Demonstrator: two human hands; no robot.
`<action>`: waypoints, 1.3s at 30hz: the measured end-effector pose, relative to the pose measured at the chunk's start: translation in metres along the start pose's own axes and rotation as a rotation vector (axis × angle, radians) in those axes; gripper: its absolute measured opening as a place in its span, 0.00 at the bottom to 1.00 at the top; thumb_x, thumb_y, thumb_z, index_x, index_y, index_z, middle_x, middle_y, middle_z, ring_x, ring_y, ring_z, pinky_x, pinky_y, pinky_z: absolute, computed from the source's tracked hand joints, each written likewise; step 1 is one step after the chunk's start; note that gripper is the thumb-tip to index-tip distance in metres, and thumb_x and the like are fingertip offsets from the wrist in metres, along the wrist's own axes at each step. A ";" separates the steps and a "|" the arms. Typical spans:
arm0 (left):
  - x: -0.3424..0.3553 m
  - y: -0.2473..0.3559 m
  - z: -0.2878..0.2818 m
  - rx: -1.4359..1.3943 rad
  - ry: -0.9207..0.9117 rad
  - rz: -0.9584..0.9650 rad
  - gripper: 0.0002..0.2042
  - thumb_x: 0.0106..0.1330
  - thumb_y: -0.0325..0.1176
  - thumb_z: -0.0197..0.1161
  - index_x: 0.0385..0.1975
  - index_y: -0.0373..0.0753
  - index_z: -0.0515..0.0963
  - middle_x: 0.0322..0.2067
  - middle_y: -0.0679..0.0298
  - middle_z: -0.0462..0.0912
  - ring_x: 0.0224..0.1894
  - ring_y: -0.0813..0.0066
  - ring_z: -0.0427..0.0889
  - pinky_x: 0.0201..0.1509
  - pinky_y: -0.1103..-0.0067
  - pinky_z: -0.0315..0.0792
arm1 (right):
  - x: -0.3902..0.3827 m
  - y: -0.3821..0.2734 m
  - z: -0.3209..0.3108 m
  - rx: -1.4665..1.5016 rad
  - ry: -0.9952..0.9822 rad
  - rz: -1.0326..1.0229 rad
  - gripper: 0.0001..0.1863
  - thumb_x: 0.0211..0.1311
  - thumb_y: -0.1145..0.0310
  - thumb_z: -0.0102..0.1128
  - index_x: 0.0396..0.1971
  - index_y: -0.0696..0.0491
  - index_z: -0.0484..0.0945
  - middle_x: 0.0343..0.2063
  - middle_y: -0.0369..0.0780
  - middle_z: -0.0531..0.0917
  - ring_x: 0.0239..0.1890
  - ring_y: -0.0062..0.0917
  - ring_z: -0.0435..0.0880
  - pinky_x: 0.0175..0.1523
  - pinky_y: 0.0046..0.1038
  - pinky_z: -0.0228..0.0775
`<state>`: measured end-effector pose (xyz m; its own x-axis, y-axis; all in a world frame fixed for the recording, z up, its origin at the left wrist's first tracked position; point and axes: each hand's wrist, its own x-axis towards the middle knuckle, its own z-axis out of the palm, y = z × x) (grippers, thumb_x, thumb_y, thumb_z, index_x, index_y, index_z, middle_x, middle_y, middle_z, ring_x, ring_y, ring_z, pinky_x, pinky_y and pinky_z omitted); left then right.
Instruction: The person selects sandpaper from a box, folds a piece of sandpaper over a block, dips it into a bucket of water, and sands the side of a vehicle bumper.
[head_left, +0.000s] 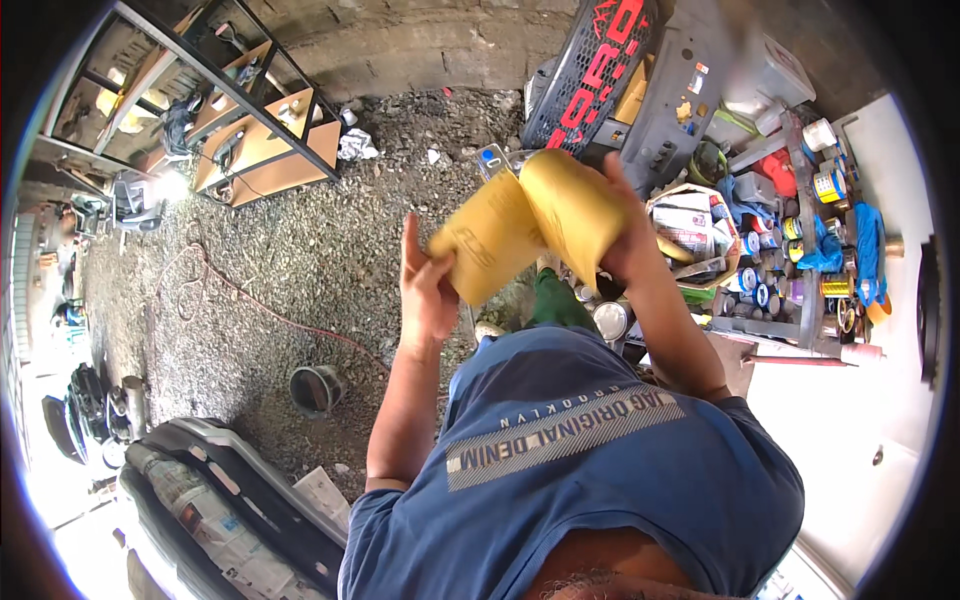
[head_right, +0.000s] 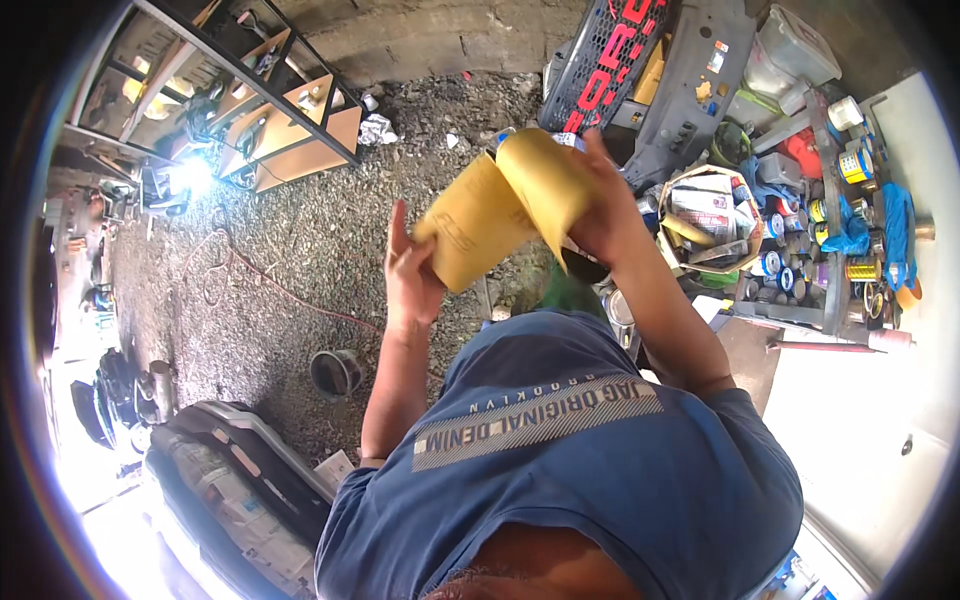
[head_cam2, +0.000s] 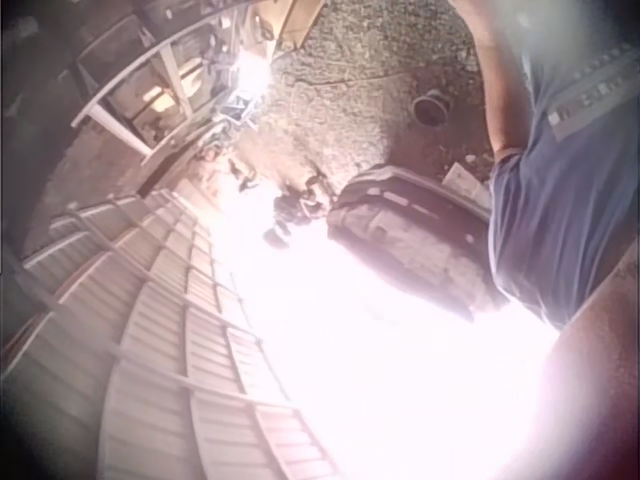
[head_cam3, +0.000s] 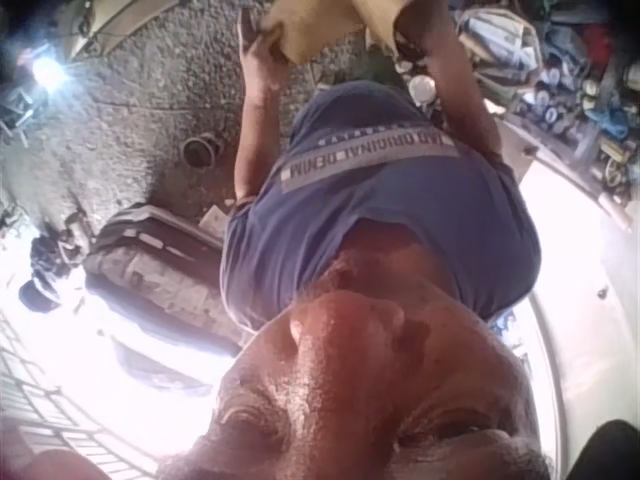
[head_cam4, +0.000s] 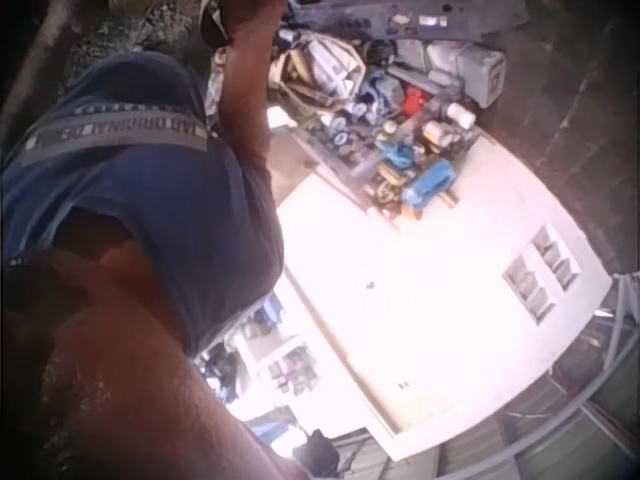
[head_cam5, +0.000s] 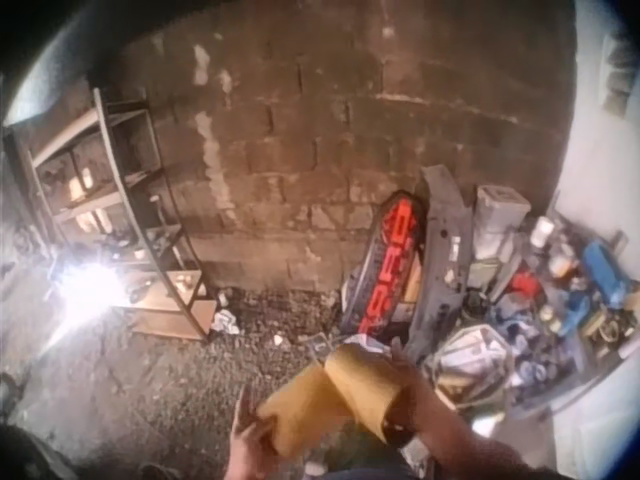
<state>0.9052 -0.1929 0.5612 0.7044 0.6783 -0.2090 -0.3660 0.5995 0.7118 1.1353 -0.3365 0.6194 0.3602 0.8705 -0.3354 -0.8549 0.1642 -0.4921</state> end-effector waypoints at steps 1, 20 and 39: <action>0.004 0.009 0.004 0.036 0.071 0.020 0.41 0.67 0.24 0.57 0.80 0.48 0.47 0.65 0.51 0.71 0.61 0.56 0.79 0.63 0.61 0.77 | 0.001 0.003 0.005 0.127 -0.031 -0.030 0.43 0.76 0.33 0.40 0.62 0.63 0.71 0.53 0.46 0.84 0.52 0.34 0.87 0.57 0.35 0.80; -0.001 0.023 -0.012 0.175 0.051 0.381 0.25 0.70 0.23 0.65 0.61 0.49 0.62 0.54 0.58 0.79 0.57 0.71 0.78 0.62 0.68 0.74 | -0.011 0.028 -0.055 -1.139 -0.033 -0.278 0.30 0.72 0.55 0.61 0.65 0.59 0.70 0.52 0.37 0.82 0.52 0.20 0.80 0.53 0.28 0.74; 0.003 0.017 -0.026 0.203 0.286 -0.065 0.25 0.80 0.47 0.53 0.64 0.32 0.70 0.58 0.57 0.78 0.59 0.64 0.80 0.64 0.68 0.74 | 0.005 0.025 -0.033 -0.391 0.082 -0.203 0.20 0.74 0.61 0.61 0.57 0.58 0.78 0.51 0.39 0.85 0.53 0.24 0.84 0.58 0.33 0.75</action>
<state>0.8848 -0.1696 0.5556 0.5131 0.7501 -0.4173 -0.1772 0.5683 0.8035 1.1280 -0.3437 0.5789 0.5480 0.7965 -0.2557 -0.5644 0.1265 -0.8157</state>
